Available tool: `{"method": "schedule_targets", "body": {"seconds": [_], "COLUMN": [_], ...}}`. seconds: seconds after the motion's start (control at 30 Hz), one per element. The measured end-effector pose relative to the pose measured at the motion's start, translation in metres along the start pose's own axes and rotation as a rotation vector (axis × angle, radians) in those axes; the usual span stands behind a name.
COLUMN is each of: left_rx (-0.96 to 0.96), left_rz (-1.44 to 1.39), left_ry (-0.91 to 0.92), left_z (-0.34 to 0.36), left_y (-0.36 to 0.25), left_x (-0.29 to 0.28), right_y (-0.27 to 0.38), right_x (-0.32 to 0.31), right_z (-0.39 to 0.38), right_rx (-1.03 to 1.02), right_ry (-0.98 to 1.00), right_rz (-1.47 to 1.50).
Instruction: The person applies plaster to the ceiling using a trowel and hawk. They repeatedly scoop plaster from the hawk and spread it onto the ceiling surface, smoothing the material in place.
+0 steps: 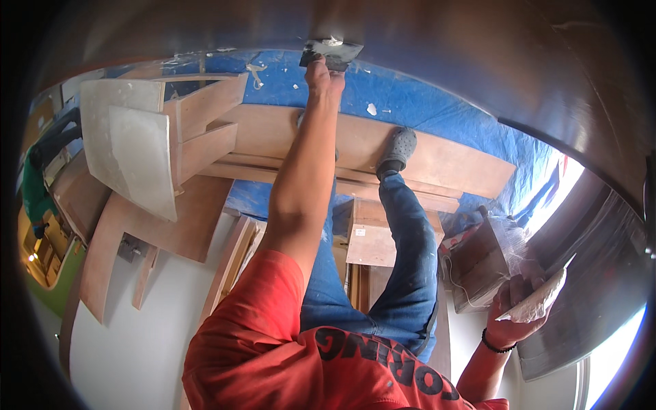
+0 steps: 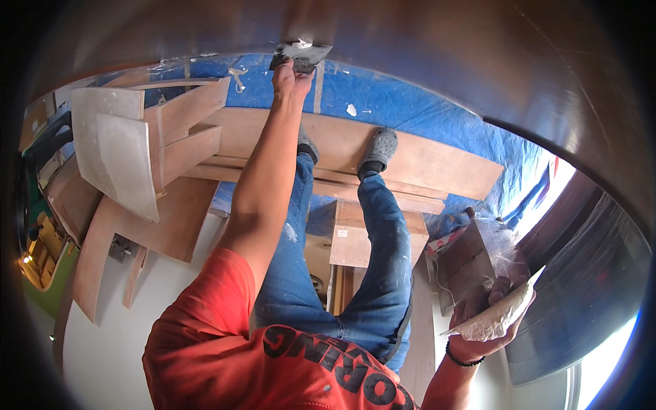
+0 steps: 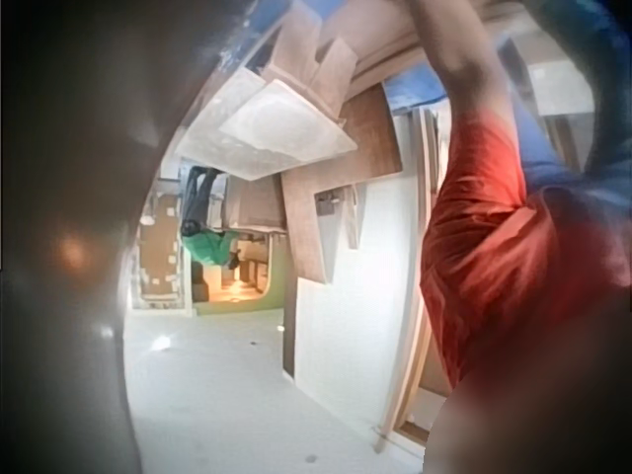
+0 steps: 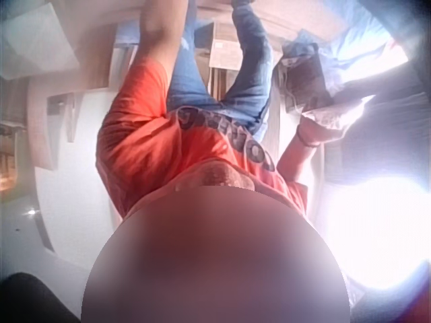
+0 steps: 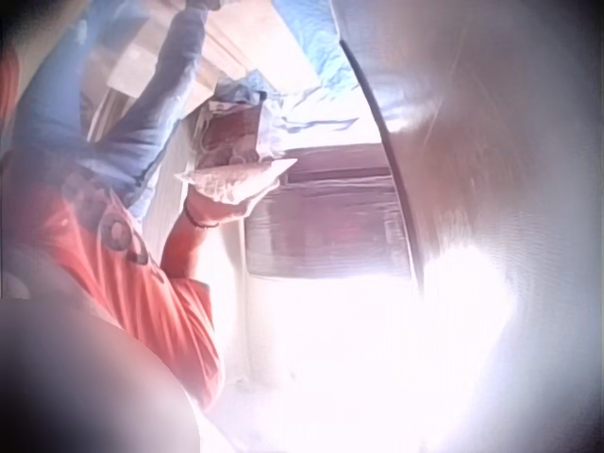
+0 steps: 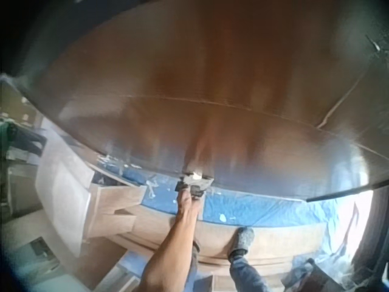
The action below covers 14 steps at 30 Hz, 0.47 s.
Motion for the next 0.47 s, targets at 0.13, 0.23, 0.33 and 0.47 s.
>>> {"method": "schedule_targets", "body": {"seconds": [0.13,0.23,0.33,0.47], "left_rx": [-0.064,0.04,0.122,0.664], "left_rz": [-0.125,-0.113,0.076,0.397], "left_ry": [0.176,0.443,0.448,0.346], "left_z": [-0.058,-0.163,-0.282,-0.429], "left_y": [-0.031,-0.079,-0.133,-0.203], "left_x": [0.004,0.01,0.005,0.026], "right_y": [-0.001,-0.036,-0.057,-0.057], "right_x": [-0.018,0.022,0.059,0.118], "right_z": [-0.002,0.003,-0.01,-0.057], "right_rx": [-0.113,0.204,0.306,0.237], "right_ry": [-0.426,-0.161,0.022,0.343], "right_rz": [-0.411,-0.193,-0.24,-0.381]}}
Point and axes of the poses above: each hand's wrist, its own z-axis towards the middle knuckle, its own x-axis out of the palm, y = z × x, the point moved 9 cm from there along z, towards the middle knuckle, and after that the axes turned 11 degrees about -y, right-handed, at the moved point
